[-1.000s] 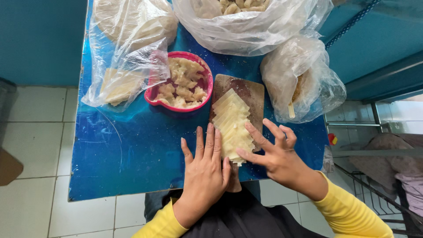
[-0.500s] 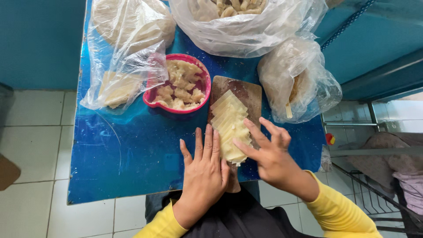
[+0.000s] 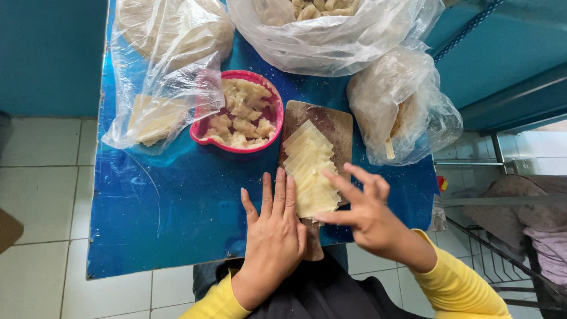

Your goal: The person folds thin pastry wrappers by hand on a small wooden board, places filling from a pink bowl onto a wrapper using a spoon, and folds the wrapper over the filling into a parcel, setting finished parcels on the board. A bag of already rolled pastry pieces sits on the table.

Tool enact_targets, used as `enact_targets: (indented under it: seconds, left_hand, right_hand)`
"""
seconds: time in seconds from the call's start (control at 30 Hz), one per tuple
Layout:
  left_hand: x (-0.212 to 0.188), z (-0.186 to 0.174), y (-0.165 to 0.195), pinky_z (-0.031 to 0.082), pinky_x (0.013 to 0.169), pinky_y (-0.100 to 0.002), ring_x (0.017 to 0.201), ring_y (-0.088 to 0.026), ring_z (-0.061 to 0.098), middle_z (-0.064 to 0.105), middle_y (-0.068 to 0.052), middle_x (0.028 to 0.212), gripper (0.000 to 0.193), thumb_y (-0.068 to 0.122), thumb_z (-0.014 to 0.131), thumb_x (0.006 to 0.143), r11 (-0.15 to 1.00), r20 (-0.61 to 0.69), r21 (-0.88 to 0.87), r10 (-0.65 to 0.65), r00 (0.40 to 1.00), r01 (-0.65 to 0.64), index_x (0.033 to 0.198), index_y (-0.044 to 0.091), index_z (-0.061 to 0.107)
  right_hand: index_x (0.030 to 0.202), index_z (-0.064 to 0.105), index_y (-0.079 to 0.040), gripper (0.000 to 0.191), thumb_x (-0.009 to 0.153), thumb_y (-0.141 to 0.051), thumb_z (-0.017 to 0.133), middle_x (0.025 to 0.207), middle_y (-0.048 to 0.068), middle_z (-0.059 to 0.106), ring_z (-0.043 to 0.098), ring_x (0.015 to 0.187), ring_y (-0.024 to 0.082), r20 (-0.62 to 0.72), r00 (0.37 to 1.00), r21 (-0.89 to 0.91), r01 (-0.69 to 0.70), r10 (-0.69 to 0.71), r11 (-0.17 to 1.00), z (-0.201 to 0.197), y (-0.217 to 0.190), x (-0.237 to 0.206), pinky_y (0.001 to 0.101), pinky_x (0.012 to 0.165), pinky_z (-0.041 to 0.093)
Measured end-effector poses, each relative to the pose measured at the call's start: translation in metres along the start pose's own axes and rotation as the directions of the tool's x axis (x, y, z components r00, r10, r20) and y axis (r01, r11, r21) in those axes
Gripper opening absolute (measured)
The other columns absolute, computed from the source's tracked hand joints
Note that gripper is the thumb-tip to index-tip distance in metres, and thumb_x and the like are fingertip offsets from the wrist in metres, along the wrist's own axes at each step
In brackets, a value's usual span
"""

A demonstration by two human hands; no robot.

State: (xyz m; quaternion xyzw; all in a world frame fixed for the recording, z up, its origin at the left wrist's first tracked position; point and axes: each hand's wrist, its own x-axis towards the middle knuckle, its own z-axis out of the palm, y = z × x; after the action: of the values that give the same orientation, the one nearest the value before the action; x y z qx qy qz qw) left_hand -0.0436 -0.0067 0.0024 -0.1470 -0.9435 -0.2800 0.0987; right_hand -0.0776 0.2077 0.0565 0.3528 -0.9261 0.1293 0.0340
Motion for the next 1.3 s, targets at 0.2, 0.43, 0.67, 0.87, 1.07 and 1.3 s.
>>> enact_targets:
  seconds: [0.2,0.43,0.67,0.87,1.07,1.3]
  left_hand:
    - [0.000,-0.001,0.000,-0.001,0.119,-0.066,0.153,-0.043,0.018,0.027,-0.026,0.163,0.081,0.029,0.055,0.084,1.000,-0.012,-0.012,0.004,1.000,-0.004,0.151,-0.010,0.033]
    - [0.000,-0.001,-0.001,-0.001,0.119,-0.066,0.154,-0.042,0.019,0.027,-0.026,0.163,0.081,0.030,0.054,0.085,1.000,-0.012,-0.023,0.000,1.000,0.000,0.152,-0.009,0.033]
    - [-0.001,0.003,-0.001,-0.001,0.119,-0.066,0.153,-0.042,0.019,0.027,-0.026,0.163,0.081,0.030,0.054,0.084,1.000,-0.010,0.003,0.002,1.000,-0.002,0.152,-0.009,0.033]
    - [-0.001,0.002,-0.002,-0.001,0.119,-0.067,0.153,-0.043,0.019,0.026,-0.027,0.163,0.080,0.030,0.054,0.085,1.000,-0.028,-0.001,0.021,0.999,-0.021,0.152,-0.009,0.033]
    - [-0.001,0.004,-0.001,0.001,0.119,-0.068,0.154,-0.043,0.019,0.027,-0.028,0.163,0.079,0.028,0.053,0.086,1.000,-0.035,-0.006,0.016,0.999,-0.017,0.153,-0.009,0.032]
    - [-0.017,-0.006,-0.010,0.003,0.112,-0.073,0.151,-0.046,0.018,0.025,-0.032,0.159,0.095,0.063,0.062,0.087,0.957,0.010,-0.096,0.276,0.961,-0.273,0.152,0.001,0.032]
  right_hand:
    - [0.129,0.074,-0.034,0.058,0.083,-0.001,0.060,0.163,0.011,0.042,0.032,0.144,0.036,-0.142,0.989,-0.306,-0.074,0.031,0.949,0.013,0.014,0.023,0.0507,0.110,0.020]
    - [0.122,0.074,-0.035,0.055,0.079,-0.003,0.061,0.160,0.008,0.046,0.033,0.143,0.035,-0.148,0.989,-0.477,-0.050,-0.024,0.878,0.000,0.016,0.013,0.0536,0.106,0.019]
    - [0.134,0.072,-0.039,0.061,0.085,-0.004,0.061,0.165,0.008,0.042,0.032,0.146,0.032,-0.107,0.994,-0.520,-0.031,-0.028,0.853,0.016,0.015,0.027,0.0517,0.111,0.018]
    - [0.136,0.070,-0.035,0.051,0.091,-0.014,0.063,0.166,0.012,0.039,0.031,0.146,0.035,-0.143,0.990,-0.587,-0.094,0.011,0.804,0.009,0.027,0.033,0.0532,0.112,0.016]
    - [0.137,0.070,-0.036,0.054,0.090,-0.011,0.062,0.168,0.012,0.035,0.031,0.145,0.035,-0.137,0.990,-0.458,-0.070,0.008,0.886,0.012,0.025,0.020,0.0516,0.112,0.015]
    - [0.122,0.075,-0.034,0.063,0.072,0.001,0.058,0.161,0.010,0.040,0.034,0.142,0.037,-0.103,0.988,-0.282,-0.137,0.112,0.949,0.007,0.026,0.002,0.0523,0.104,0.022]
